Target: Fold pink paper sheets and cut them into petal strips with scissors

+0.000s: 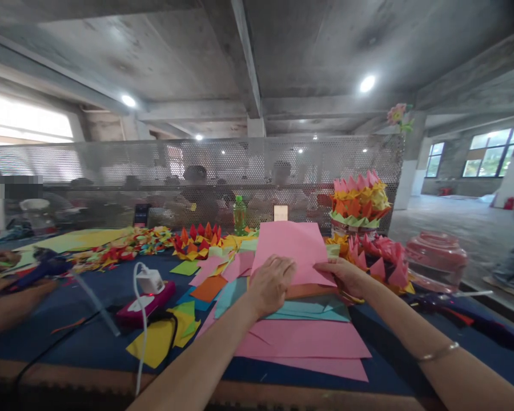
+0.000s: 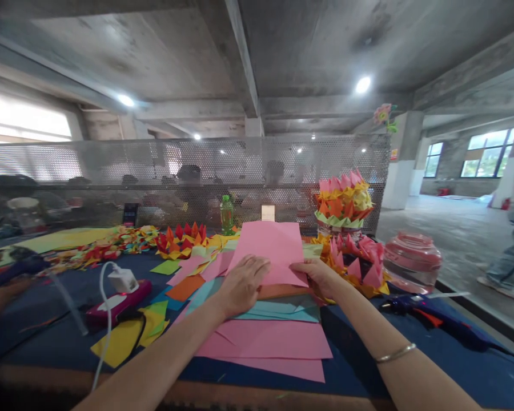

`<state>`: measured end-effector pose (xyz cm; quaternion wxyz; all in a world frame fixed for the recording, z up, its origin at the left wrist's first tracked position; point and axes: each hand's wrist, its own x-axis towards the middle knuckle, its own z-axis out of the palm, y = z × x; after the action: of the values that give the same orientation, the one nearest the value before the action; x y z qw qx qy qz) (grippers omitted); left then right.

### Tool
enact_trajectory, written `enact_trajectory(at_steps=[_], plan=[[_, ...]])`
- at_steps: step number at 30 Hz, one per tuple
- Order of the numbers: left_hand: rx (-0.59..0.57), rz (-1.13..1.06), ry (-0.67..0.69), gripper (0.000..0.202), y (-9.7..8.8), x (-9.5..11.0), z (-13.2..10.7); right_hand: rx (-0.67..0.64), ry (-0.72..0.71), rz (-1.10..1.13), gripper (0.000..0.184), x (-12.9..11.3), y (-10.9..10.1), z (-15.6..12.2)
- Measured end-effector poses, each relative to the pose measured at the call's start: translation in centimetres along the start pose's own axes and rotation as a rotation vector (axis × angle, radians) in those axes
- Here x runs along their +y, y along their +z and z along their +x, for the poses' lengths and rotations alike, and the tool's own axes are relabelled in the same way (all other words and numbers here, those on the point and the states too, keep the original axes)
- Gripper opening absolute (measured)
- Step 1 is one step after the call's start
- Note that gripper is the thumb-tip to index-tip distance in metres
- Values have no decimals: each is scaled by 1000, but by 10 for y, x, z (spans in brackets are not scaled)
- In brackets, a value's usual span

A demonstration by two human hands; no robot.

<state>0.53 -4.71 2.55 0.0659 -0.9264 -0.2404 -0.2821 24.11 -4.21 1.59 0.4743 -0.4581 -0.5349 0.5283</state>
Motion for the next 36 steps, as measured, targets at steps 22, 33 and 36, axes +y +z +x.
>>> enact_trajectory(at_steps=[22, 33, 36], plan=[[-101, -157, -218, 31, 16, -15, -9, -115, -538, -846, 50, -17, 26, -17], [-321, 182, -181, 32, 3, -3, -5, -215, -468, -1266, 25, -14, 18, -17], [-324, 148, -212, 35, 1, -5, -5, -190, -465, -1216, 28, -16, 21, -18]])
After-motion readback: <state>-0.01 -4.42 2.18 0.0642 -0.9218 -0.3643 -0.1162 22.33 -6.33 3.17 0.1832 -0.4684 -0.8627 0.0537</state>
